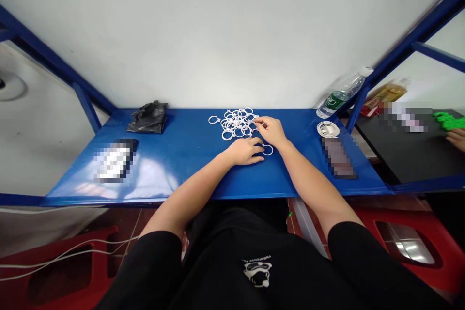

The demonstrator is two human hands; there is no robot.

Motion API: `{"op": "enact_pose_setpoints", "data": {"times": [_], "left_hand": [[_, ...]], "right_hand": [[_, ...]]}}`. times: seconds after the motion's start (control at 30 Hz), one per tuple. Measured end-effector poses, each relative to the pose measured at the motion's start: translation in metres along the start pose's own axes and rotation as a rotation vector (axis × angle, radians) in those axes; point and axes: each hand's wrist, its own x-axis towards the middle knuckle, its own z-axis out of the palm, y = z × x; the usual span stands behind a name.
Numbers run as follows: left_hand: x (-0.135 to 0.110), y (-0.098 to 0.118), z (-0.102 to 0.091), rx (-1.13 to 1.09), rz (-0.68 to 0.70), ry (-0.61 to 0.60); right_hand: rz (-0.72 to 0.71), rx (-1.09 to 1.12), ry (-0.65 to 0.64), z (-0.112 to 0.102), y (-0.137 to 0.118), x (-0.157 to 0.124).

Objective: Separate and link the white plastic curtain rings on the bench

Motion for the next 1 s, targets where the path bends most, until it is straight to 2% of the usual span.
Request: {"op": "enact_pose_setpoints", "data": {"times": [0.1, 0.4, 0.5, 0.63, 0.77, 1.0], "left_hand": [[-0.001, -0.003, 0.001, 0.023, 0.005, 0.004], [-0.002, -0.011, 0.003, 0.009, -0.054, 0.056], [-0.004, -0.018, -0.001, -0.039, -0.12, 0.125], [-0.01, -0.03, -0.01, -0.094, -0.284, 0.282], [-0.016, -0.04, -0.014, -0.132, -0.422, 0.331], [-0.017, -0.042, -0.014, -0.142, -0.429, 0.371]], "right_hand": [[0.022, 0.029, 0.013, 0.002, 0.005, 0.0], [0.031, 0.04, -0.072, 0.006, 0.008, 0.0], [0.026, 0.066, -0.076, 0.005, 0.007, -0.001], [-0.028, 0.141, -0.119, 0.0, 0.002, -0.003], [-0.086, 0.197, -0.214, 0.0, -0.006, -0.006], [-0.081, 0.212, -0.307, 0.003, -0.009, -0.007]]}}
